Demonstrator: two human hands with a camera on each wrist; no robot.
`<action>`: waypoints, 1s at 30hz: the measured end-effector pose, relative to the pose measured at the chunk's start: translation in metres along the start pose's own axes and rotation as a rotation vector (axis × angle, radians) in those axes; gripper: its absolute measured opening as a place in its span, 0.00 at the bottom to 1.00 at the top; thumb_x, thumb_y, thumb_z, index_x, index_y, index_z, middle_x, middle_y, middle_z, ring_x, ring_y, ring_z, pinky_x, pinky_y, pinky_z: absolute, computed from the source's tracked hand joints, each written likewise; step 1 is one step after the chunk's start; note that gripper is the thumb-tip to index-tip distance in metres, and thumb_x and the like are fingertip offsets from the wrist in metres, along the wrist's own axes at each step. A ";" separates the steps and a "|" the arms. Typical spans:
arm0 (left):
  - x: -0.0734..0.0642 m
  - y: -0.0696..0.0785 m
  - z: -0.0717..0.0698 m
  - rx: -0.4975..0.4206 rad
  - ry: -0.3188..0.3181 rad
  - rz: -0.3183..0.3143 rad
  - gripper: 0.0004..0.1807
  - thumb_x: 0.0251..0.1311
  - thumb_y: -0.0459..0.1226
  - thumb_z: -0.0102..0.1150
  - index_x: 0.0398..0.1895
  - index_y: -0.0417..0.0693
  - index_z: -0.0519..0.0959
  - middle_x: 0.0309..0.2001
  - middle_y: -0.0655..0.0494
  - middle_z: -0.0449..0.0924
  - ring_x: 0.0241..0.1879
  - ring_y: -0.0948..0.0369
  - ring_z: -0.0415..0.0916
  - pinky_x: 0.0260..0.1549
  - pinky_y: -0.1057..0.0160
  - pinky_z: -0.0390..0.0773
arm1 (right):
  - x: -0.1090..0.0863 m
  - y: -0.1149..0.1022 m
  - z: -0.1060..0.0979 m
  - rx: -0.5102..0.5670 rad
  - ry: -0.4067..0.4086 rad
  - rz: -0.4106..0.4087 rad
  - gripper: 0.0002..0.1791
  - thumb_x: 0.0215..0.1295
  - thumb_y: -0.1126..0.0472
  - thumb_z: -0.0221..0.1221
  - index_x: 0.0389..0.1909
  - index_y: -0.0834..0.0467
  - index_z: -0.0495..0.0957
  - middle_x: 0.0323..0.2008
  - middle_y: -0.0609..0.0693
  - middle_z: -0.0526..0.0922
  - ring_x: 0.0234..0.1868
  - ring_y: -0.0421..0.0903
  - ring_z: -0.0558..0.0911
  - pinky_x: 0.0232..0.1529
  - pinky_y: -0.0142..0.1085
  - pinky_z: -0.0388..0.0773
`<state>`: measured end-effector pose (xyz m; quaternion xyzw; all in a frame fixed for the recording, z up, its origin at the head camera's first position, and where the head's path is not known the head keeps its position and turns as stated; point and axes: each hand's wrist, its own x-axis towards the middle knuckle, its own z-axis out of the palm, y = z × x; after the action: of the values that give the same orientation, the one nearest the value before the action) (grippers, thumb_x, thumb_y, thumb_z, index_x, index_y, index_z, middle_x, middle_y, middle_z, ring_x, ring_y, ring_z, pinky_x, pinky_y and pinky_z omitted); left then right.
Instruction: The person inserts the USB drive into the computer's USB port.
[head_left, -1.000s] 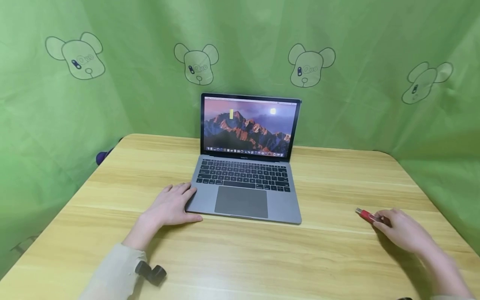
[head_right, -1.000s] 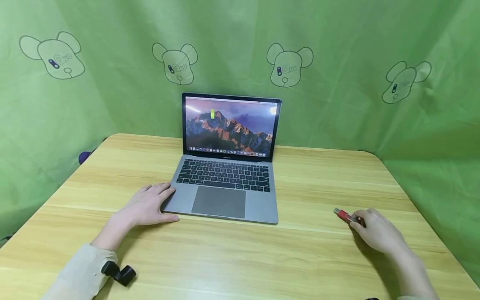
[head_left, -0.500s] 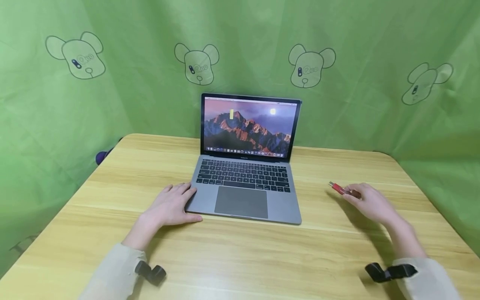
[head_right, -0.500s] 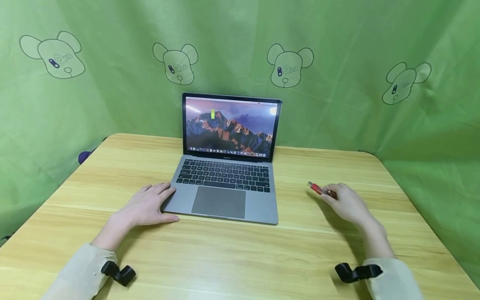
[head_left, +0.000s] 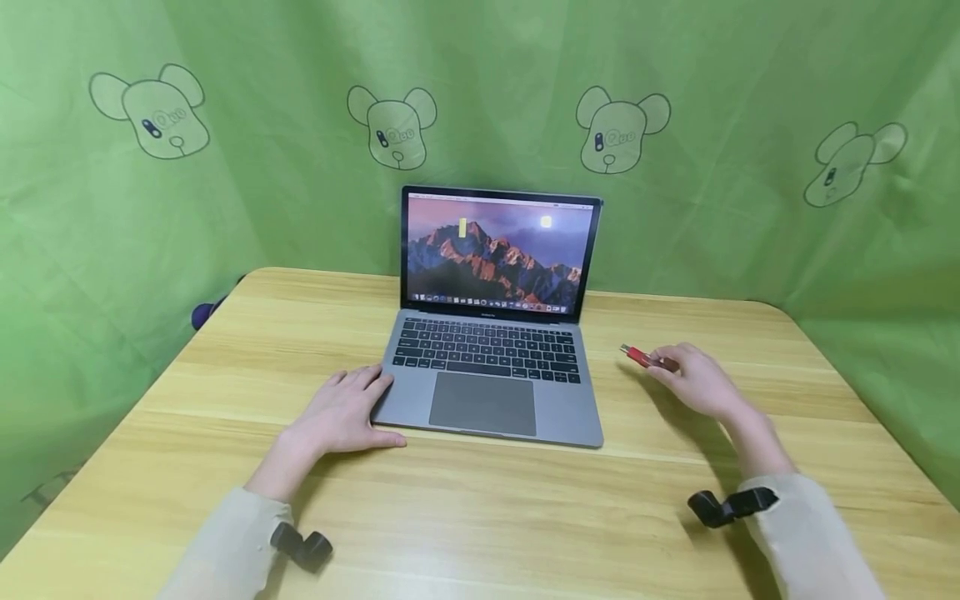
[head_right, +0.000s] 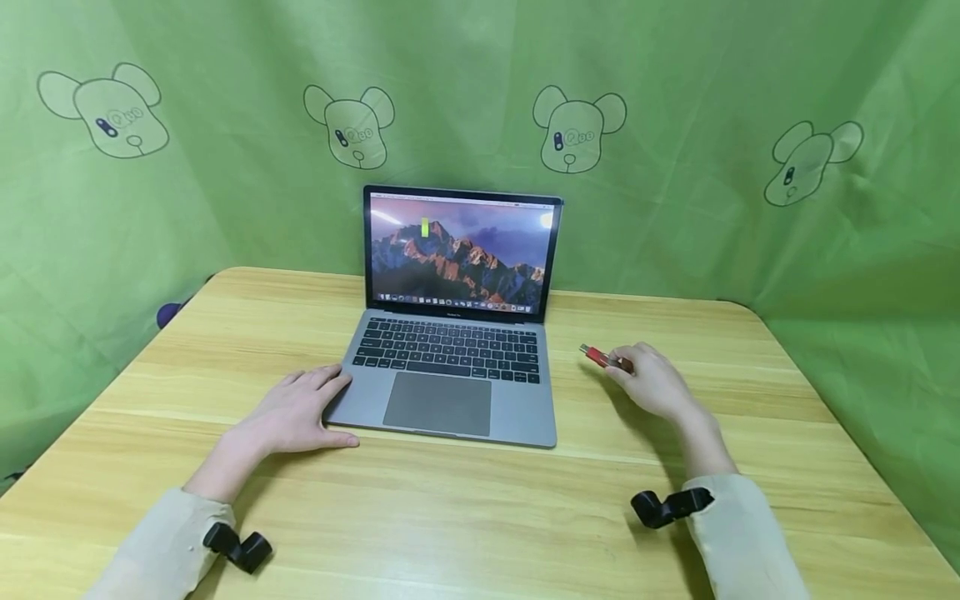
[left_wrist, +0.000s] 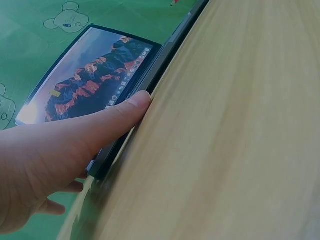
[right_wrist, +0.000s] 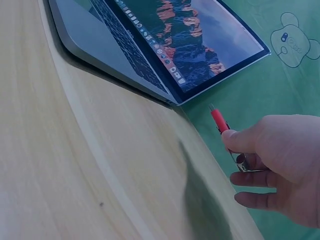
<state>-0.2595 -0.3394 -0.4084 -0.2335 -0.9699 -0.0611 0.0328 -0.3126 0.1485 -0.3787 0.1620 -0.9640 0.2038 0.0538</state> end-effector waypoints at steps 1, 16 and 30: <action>0.000 0.000 0.000 -0.001 0.000 -0.001 0.56 0.41 0.73 0.53 0.65 0.40 0.64 0.65 0.39 0.60 0.64 0.45 0.58 0.61 0.42 0.56 | 0.001 0.000 0.001 0.002 -0.002 0.000 0.10 0.65 0.61 0.56 0.39 0.65 0.77 0.35 0.59 0.75 0.37 0.54 0.72 0.37 0.47 0.68; 0.001 0.000 -0.001 -0.014 -0.014 -0.008 0.57 0.41 0.73 0.52 0.66 0.40 0.63 0.66 0.39 0.59 0.64 0.45 0.58 0.62 0.42 0.55 | 0.024 0.007 0.019 -0.036 -0.033 -0.051 0.11 0.63 0.64 0.56 0.43 0.66 0.77 0.32 0.57 0.74 0.33 0.52 0.70 0.33 0.45 0.67; -0.001 0.000 -0.001 -0.024 -0.001 -0.004 0.57 0.40 0.72 0.54 0.66 0.40 0.64 0.65 0.38 0.60 0.63 0.43 0.59 0.61 0.41 0.56 | 0.035 0.002 0.032 -0.056 -0.021 -0.025 0.13 0.64 0.62 0.55 0.45 0.66 0.77 0.34 0.58 0.73 0.36 0.53 0.70 0.37 0.49 0.69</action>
<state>-0.2585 -0.3398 -0.4076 -0.2318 -0.9696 -0.0726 0.0294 -0.3470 0.1268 -0.4029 0.1746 -0.9678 0.1743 0.0509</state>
